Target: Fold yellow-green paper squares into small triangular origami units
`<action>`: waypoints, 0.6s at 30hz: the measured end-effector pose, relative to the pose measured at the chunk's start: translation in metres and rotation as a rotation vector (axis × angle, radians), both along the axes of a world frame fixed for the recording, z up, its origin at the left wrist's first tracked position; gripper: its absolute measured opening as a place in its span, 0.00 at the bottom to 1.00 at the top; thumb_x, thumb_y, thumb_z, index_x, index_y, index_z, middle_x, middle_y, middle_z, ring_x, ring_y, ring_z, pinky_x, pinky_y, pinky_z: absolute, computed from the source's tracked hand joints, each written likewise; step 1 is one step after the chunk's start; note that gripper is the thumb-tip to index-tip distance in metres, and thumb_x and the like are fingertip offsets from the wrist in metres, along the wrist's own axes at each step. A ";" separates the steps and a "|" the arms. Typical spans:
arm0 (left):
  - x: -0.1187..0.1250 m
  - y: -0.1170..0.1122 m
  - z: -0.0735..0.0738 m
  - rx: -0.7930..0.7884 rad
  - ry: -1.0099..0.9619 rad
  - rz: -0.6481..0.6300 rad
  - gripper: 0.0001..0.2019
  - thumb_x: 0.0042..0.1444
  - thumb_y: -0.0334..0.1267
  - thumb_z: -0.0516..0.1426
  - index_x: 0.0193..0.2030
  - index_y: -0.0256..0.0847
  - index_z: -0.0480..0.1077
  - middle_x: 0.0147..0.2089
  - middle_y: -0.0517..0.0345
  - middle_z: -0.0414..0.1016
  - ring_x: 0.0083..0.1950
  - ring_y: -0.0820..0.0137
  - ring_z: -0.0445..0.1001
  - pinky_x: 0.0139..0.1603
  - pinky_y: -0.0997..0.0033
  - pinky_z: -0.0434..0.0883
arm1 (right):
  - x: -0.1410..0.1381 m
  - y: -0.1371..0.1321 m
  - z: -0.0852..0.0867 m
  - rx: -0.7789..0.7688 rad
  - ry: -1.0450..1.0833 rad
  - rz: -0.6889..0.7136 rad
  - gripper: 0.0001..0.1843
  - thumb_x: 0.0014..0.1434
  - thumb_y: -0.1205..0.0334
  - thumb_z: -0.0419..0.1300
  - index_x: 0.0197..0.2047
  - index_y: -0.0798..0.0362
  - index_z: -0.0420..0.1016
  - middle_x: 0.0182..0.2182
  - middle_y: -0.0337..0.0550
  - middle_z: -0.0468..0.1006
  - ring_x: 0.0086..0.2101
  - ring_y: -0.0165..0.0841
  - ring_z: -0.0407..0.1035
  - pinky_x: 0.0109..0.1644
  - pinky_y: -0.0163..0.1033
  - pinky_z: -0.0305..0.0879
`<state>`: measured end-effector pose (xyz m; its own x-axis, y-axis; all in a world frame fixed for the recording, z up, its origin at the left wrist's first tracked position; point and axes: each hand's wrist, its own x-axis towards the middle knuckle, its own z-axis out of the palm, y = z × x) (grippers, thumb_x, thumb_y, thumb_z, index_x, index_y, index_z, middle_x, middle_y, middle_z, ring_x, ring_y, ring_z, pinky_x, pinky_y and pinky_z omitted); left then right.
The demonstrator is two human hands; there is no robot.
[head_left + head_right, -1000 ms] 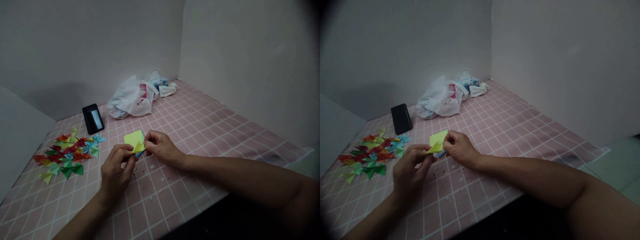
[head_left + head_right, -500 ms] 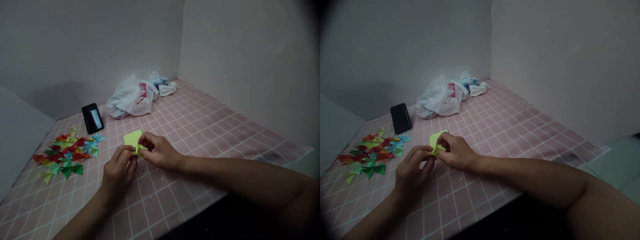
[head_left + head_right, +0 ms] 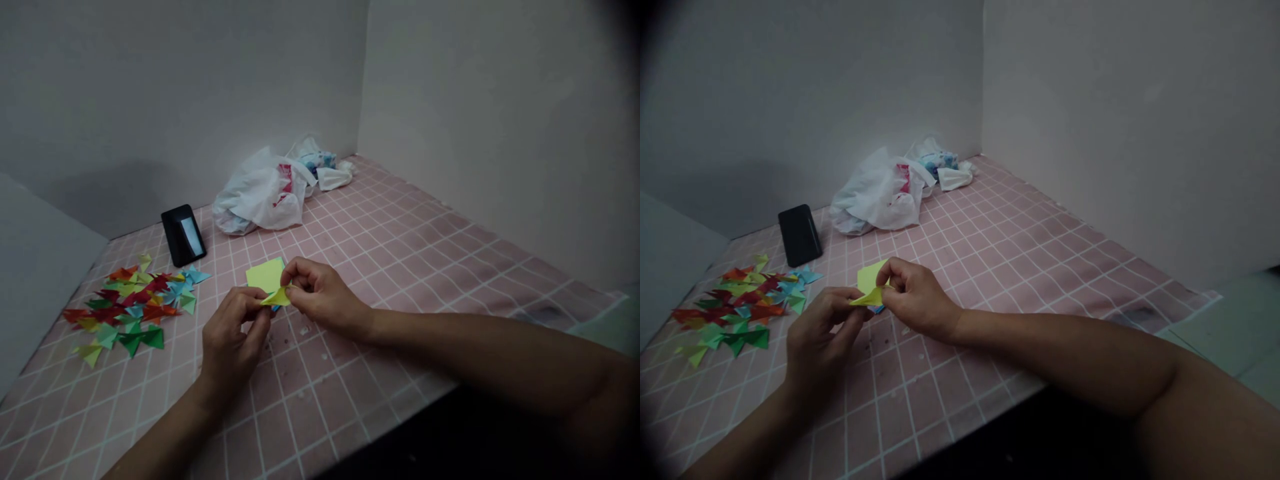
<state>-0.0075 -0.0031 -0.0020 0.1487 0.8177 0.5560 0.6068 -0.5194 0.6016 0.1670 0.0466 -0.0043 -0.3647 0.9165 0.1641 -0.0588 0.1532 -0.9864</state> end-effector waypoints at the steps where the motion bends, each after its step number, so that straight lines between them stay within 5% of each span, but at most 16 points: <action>1: 0.001 0.000 0.000 -0.048 -0.030 0.013 0.05 0.59 0.26 0.59 0.35 0.40 0.71 0.40 0.57 0.76 0.38 0.73 0.78 0.37 0.74 0.75 | 0.000 -0.001 0.000 0.017 -0.017 0.014 0.04 0.53 0.69 0.56 0.34 0.52 0.68 0.18 0.28 0.61 0.20 0.24 0.54 0.24 0.32 0.49; 8: 0.000 0.002 0.002 -0.520 -0.584 0.012 0.05 0.59 0.37 0.63 0.38 0.40 0.71 0.42 0.58 0.79 0.31 0.73 0.79 0.34 0.72 0.79 | 0.000 0.001 0.001 -0.010 -0.121 0.095 0.01 0.56 0.66 0.57 0.33 0.53 0.68 0.19 0.31 0.65 0.21 0.25 0.57 0.25 0.32 0.51; 11: -0.002 0.007 0.001 -0.605 -0.687 -0.023 0.08 0.55 0.38 0.66 0.37 0.40 0.71 0.34 0.62 0.77 0.31 0.74 0.78 0.34 0.74 0.78 | 0.000 0.001 0.001 0.010 -0.134 0.114 0.06 0.56 0.62 0.60 0.30 0.54 0.67 0.22 0.33 0.66 0.24 0.25 0.59 0.26 0.32 0.53; 18: -0.001 0.011 -0.004 -0.757 -0.873 -0.111 0.10 0.54 0.38 0.67 0.39 0.41 0.72 0.35 0.61 0.77 0.34 0.73 0.76 0.37 0.75 0.75 | 0.001 -0.001 0.003 -0.189 -0.039 0.210 0.12 0.63 0.54 0.57 0.32 0.53 0.67 0.21 0.33 0.66 0.21 0.25 0.60 0.23 0.31 0.55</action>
<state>-0.0084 0.0081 -0.0059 0.0480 0.9915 -0.1210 -0.1943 0.1281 0.9725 0.1683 0.0458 -0.0018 -0.5529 0.8330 -0.0203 -0.0310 -0.0448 -0.9985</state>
